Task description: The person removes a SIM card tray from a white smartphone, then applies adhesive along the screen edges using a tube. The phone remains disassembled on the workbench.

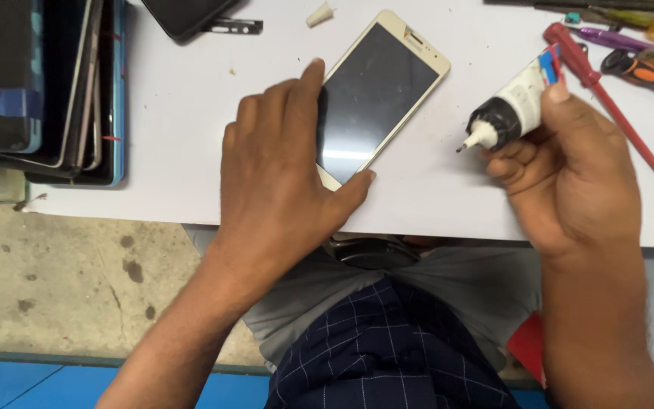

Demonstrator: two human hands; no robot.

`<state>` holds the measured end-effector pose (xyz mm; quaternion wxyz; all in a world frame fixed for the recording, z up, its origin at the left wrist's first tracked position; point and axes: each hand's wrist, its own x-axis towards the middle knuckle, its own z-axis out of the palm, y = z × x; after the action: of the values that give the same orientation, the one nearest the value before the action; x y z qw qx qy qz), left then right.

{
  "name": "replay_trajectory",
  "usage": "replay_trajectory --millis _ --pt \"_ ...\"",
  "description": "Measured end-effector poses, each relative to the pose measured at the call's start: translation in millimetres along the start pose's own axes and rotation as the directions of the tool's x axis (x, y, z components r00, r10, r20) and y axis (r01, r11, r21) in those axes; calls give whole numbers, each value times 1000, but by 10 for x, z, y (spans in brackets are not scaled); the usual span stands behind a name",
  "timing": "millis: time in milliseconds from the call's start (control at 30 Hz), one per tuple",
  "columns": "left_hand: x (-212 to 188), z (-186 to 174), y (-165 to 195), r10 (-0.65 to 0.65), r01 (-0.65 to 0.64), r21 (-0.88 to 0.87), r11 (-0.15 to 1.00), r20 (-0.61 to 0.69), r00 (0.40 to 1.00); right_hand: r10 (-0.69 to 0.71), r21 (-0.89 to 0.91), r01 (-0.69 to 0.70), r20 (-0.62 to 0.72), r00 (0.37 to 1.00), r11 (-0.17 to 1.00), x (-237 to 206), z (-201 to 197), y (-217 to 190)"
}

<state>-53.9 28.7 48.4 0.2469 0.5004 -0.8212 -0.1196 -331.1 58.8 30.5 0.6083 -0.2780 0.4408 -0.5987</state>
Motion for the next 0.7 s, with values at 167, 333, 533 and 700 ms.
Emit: replay_trajectory --millis 167,333,533,700 --pt "-53 37 -44 23 -24 -19 1000 -22 999 -39 -34 38 -21 999 999 -24 -48 16" --pt "-79 54 -69 50 -51 -15 999 -36 998 -86 -48 88 46 995 995 -39 -109 36" --pt "-63 58 -64 70 -70 18 997 -30 997 -95 -32 97 54 994 995 -37 -186 61" --pt "-52 54 -54 99 -95 65 993 -55 994 -84 35 83 36 996 996 -30 -245 74"
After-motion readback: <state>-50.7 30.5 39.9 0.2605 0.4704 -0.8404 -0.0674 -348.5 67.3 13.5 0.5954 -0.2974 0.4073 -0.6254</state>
